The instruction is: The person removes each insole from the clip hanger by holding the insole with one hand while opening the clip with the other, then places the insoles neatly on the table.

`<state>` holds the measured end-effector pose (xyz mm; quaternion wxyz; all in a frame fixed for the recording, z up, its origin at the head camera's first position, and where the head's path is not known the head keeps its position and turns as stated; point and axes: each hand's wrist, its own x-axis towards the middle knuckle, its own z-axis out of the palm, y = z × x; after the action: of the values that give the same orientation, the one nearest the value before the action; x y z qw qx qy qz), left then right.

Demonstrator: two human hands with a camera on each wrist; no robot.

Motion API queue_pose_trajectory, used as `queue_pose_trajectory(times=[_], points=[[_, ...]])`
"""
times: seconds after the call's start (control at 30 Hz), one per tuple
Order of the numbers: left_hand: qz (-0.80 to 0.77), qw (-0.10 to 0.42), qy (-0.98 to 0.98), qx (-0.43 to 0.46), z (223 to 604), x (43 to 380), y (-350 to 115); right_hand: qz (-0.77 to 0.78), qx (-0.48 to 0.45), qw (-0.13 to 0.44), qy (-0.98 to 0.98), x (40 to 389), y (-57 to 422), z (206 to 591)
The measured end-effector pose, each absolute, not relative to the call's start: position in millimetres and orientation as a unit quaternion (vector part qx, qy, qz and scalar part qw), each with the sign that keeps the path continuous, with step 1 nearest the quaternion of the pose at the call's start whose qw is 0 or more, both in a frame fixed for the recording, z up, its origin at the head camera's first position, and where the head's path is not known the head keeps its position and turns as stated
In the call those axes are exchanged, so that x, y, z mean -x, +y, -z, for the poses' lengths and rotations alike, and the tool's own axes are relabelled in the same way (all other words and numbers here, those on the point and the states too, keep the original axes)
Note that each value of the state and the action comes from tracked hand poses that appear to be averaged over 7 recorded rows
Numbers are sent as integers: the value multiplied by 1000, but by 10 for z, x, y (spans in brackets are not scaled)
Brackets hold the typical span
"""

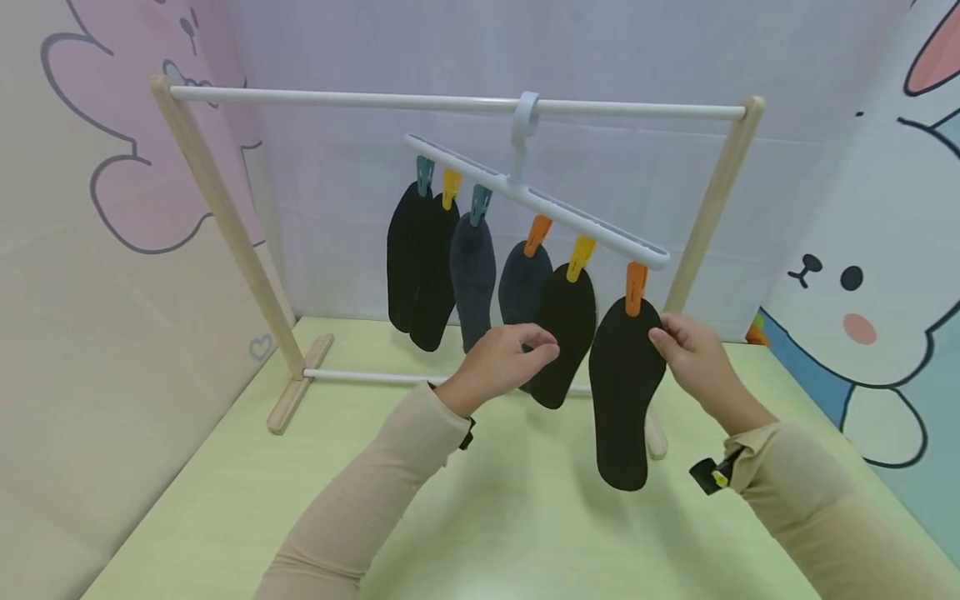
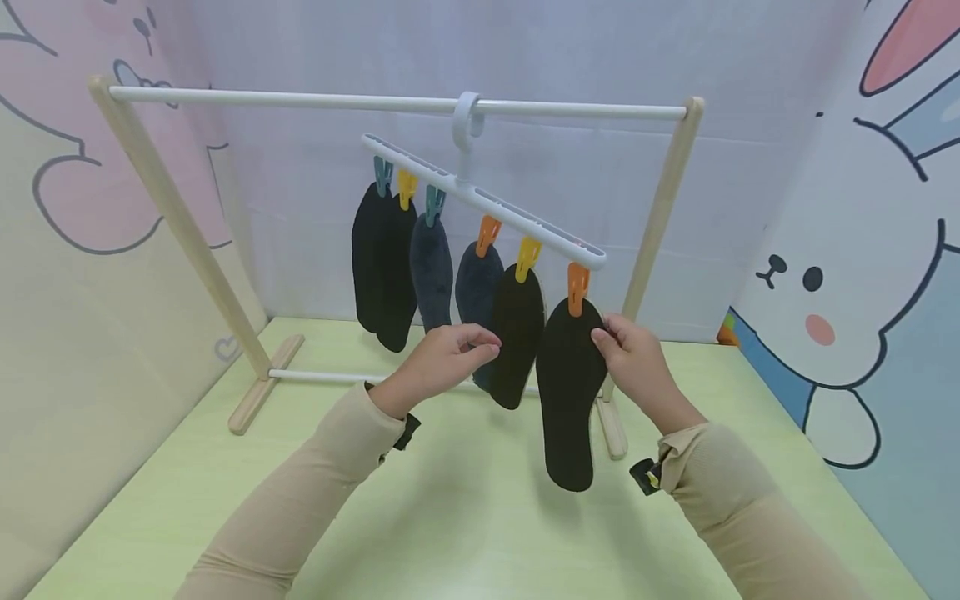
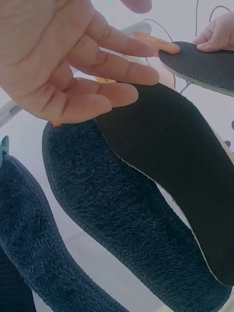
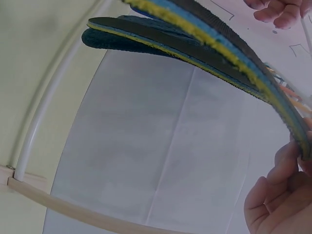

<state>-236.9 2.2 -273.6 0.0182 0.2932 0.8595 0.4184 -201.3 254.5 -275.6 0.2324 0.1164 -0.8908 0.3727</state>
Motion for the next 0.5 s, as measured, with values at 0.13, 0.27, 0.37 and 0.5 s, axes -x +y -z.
queue_pose_trajectory(times=[0.13, 0.27, 0.37, 0.5], points=[[-408, 30, 863, -297, 2717, 2390, 26, -395, -113, 233, -882, 1992, 2479, 2805], [-397, 35, 867, -299, 2687, 2397, 42, -411, -109, 231, -875, 1985, 2436, 2840], [-390, 38, 870, -298, 2674, 2406, 65, -416, -107, 231, -873, 1993, 2428, 2853], [-383, 35, 875, -294, 2649, 2424, 93, -425, -102, 229, -870, 2014, 2423, 2873]])
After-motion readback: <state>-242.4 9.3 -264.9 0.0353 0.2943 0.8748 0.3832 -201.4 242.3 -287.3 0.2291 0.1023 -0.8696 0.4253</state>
